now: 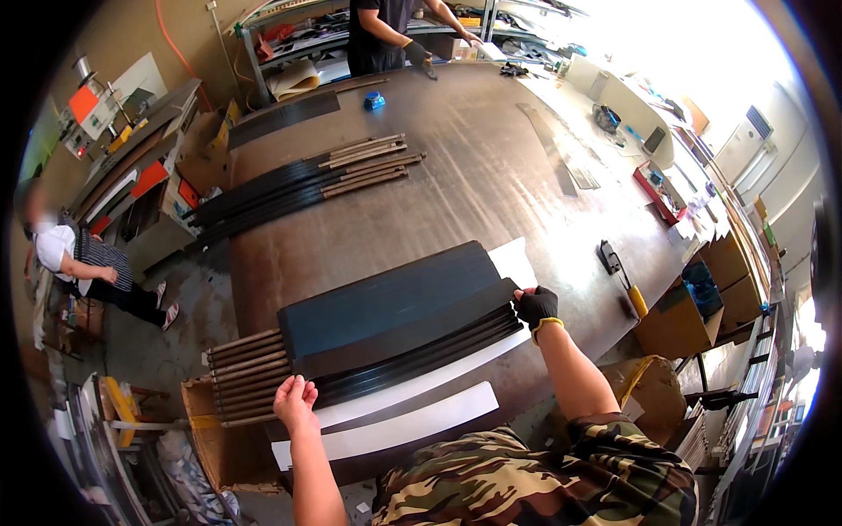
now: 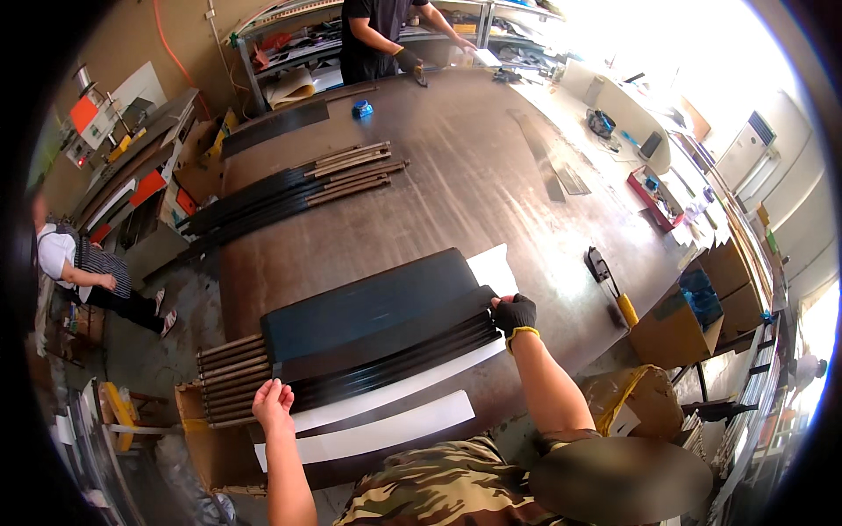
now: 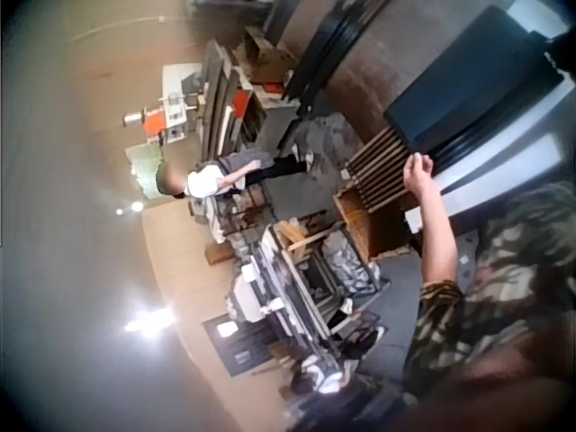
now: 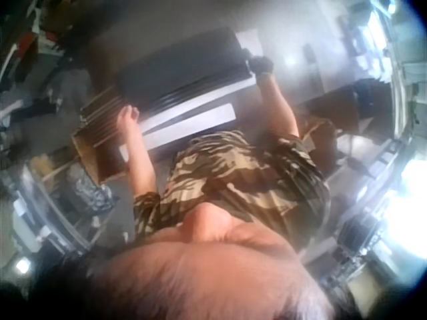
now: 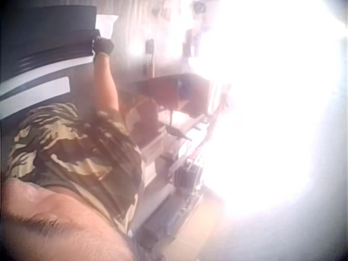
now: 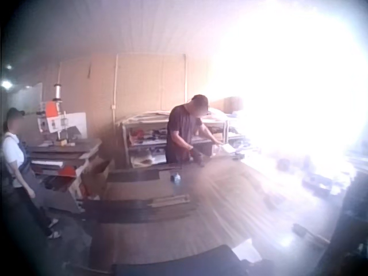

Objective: The person applies a dark coating to a bundle of wooden sticks using a brush, then stacks the coated sticks on a workbench. The person also handles a black plastic sheet and places it on the table.

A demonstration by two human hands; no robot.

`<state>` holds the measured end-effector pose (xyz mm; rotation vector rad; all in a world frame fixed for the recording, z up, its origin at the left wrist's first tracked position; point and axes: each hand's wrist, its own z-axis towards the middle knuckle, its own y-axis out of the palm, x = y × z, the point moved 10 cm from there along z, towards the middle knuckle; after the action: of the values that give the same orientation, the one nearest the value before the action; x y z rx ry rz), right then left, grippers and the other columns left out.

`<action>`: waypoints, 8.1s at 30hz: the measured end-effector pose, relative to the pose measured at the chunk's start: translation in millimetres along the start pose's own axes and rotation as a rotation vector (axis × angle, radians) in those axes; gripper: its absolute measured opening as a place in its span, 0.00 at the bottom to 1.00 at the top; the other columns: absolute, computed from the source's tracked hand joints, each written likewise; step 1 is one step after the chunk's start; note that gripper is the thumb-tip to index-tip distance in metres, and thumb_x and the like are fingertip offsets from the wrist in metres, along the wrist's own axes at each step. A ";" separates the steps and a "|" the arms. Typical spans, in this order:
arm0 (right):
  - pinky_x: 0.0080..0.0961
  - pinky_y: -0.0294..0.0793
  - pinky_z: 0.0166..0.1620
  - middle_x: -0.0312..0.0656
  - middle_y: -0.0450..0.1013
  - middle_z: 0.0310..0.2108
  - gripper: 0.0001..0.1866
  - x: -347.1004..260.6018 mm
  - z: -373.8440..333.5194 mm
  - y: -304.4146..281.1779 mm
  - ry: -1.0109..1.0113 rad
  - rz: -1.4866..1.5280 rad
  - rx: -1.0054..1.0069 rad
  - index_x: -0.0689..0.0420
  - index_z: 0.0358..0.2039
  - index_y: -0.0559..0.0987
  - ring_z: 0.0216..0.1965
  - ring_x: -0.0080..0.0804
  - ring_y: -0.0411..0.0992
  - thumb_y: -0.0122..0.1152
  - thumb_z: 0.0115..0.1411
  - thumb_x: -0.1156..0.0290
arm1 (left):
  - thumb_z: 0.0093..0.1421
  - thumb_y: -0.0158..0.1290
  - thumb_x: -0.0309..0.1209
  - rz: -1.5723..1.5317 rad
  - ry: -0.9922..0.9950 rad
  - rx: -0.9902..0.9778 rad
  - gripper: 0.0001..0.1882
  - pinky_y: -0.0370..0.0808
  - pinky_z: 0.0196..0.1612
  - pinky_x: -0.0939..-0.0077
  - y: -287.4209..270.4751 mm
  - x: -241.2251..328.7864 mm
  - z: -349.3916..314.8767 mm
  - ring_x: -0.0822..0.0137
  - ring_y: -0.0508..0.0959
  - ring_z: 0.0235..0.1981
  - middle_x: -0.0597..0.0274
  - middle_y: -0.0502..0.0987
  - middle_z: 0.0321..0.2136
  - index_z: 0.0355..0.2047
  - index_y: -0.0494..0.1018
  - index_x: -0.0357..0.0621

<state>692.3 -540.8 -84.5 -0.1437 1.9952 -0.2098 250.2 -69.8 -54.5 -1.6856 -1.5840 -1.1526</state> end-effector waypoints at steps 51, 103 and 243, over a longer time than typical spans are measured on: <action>0.23 0.70 0.25 0.37 0.76 0.22 0.09 29.6 14.1 1.4 -0.147 -0.330 0.007 0.63 0.30 0.82 0.20 0.24 0.71 0.71 0.56 0.70 | 0.49 0.67 0.25 0.766 0.451 0.139 0.15 0.77 0.36 0.73 -20.0 38.0 21.5 0.67 0.80 0.28 0.60 0.82 0.27 0.37 0.78 0.37; 0.41 0.68 0.58 0.47 0.72 0.55 0.21 47.6 -476.6 273.8 -1.667 -0.504 -1.395 0.58 0.50 0.78 0.55 0.45 0.68 0.64 0.57 0.63 | 0.53 0.64 0.38 1.258 0.969 0.317 0.29 0.65 0.56 0.48 -164.6 31.2 -75.4 0.41 0.69 0.54 0.46 0.71 0.55 0.55 0.73 0.42; 0.23 0.74 0.34 0.38 0.78 0.26 0.04 -69.3 -316.9 -9.0 -0.526 -0.125 -0.924 0.62 0.32 0.82 0.28 0.21 0.74 0.67 0.55 0.82 | 0.56 0.67 0.40 -0.050 -0.455 -0.827 0.27 0.72 0.56 0.60 60.2 -140.0 -319.3 0.53 0.74 0.53 0.49 0.74 0.51 0.51 0.71 0.41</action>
<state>433.7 -509.8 109.1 -0.8203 1.4181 0.6305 249.4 -421.0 -12.0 -2.5924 -1.4876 -1.6841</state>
